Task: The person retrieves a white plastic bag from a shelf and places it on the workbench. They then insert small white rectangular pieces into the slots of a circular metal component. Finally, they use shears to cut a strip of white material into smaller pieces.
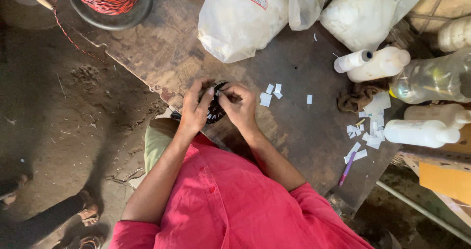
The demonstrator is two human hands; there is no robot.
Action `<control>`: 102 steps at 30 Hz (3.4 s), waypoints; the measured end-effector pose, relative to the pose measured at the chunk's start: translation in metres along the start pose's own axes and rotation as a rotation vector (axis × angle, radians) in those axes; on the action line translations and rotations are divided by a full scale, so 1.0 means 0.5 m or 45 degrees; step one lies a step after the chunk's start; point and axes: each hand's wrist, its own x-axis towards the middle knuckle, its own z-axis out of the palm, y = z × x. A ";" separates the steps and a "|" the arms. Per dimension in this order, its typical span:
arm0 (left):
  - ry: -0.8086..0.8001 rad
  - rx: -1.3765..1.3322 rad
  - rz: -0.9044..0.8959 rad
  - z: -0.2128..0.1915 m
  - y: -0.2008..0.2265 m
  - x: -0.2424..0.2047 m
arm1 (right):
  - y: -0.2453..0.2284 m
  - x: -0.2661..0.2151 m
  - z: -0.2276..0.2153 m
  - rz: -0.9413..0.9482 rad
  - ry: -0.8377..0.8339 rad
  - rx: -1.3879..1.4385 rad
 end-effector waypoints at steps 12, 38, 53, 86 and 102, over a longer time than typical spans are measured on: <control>0.021 0.022 -0.030 0.002 0.002 -0.001 | -0.083 -0.006 -0.008 -0.069 -0.036 -0.233; 0.260 0.434 0.073 0.033 0.000 -0.017 | -0.001 0.010 -0.242 -0.164 -0.152 -1.301; 0.230 0.466 0.063 0.033 0.006 -0.012 | 0.037 0.008 -0.273 0.049 -0.166 -0.871; 0.253 0.411 0.102 0.032 0.008 -0.004 | 0.102 0.097 -0.261 -0.171 0.094 -1.354; 0.212 0.330 0.132 0.025 0.001 -0.006 | 0.002 -0.117 -0.334 -0.190 -0.168 -1.231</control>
